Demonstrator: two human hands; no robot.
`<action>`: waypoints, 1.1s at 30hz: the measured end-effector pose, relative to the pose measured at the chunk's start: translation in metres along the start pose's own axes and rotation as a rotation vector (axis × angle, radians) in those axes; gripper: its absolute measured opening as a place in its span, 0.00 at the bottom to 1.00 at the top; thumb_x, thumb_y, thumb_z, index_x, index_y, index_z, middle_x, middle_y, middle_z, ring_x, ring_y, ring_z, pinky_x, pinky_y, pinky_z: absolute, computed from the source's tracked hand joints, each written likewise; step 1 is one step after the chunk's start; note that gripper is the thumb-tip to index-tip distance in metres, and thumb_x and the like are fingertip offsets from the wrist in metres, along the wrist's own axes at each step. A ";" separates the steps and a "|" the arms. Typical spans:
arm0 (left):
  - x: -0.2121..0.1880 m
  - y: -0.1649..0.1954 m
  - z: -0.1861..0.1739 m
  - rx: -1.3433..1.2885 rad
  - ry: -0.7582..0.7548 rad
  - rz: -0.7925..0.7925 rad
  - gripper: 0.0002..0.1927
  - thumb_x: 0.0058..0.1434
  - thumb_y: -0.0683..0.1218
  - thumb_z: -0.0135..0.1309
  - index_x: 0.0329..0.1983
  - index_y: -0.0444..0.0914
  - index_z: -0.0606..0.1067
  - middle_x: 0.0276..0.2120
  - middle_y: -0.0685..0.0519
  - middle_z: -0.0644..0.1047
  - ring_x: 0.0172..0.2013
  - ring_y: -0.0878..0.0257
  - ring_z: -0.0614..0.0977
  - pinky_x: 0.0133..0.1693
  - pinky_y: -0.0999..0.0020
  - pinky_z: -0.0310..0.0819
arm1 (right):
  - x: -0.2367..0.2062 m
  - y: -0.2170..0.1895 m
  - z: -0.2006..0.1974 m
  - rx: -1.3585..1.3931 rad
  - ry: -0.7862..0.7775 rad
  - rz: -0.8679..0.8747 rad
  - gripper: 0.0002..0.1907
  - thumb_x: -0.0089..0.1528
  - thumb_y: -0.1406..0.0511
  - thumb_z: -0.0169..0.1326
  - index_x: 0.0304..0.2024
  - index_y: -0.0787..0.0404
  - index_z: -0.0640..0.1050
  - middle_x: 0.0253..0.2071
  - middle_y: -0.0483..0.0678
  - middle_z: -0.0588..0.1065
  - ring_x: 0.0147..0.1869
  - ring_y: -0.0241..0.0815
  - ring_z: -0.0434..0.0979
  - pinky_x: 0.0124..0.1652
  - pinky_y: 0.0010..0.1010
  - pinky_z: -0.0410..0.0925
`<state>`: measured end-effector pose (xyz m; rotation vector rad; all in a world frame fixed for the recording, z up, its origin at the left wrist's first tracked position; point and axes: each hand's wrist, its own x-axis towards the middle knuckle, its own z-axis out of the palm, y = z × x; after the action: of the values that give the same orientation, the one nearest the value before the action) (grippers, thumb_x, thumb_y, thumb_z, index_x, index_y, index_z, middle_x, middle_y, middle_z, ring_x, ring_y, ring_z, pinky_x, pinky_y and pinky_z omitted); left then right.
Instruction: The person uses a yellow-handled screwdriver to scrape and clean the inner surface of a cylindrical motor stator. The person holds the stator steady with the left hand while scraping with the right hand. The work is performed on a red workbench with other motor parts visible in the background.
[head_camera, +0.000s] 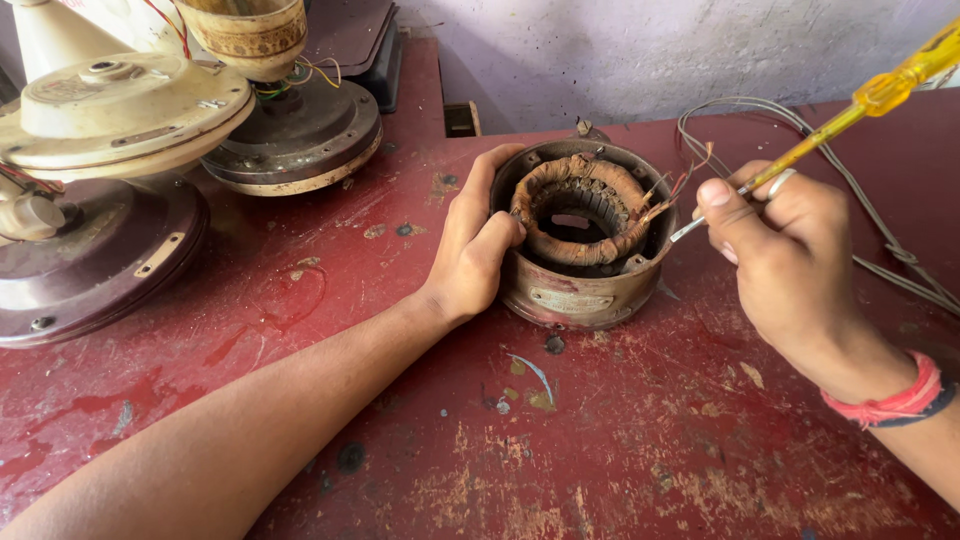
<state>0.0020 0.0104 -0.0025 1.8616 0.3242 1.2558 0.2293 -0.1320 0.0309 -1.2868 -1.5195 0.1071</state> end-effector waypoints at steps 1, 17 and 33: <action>0.000 0.000 0.000 0.005 0.002 -0.001 0.35 0.53 0.41 0.42 0.67 0.29 0.62 0.57 0.38 0.76 0.60 0.50 0.77 0.65 0.61 0.66 | 0.000 0.000 0.000 0.024 -0.008 0.001 0.21 0.75 0.64 0.51 0.26 0.62 0.70 0.22 0.38 0.65 0.26 0.27 0.59 0.28 0.24 0.54; 0.002 0.000 0.000 -0.020 -0.007 -0.001 0.35 0.53 0.41 0.41 0.68 0.29 0.61 0.59 0.38 0.75 0.61 0.51 0.75 0.65 0.61 0.65 | -0.001 -0.004 0.000 -0.086 0.017 -0.003 0.21 0.73 0.62 0.52 0.25 0.62 0.70 0.20 0.38 0.63 0.25 0.28 0.57 0.26 0.25 0.53; 0.002 -0.002 0.000 -0.052 -0.013 0.007 0.35 0.53 0.41 0.41 0.68 0.28 0.61 0.59 0.38 0.75 0.62 0.51 0.75 0.66 0.62 0.64 | 0.001 -0.007 0.001 -0.103 0.023 -0.049 0.15 0.71 0.64 0.53 0.29 0.64 0.73 0.20 0.38 0.62 0.26 0.28 0.56 0.25 0.25 0.52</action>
<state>0.0033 0.0129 -0.0022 1.8278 0.2759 1.2447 0.2244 -0.1338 0.0356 -1.3259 -1.5531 -0.0175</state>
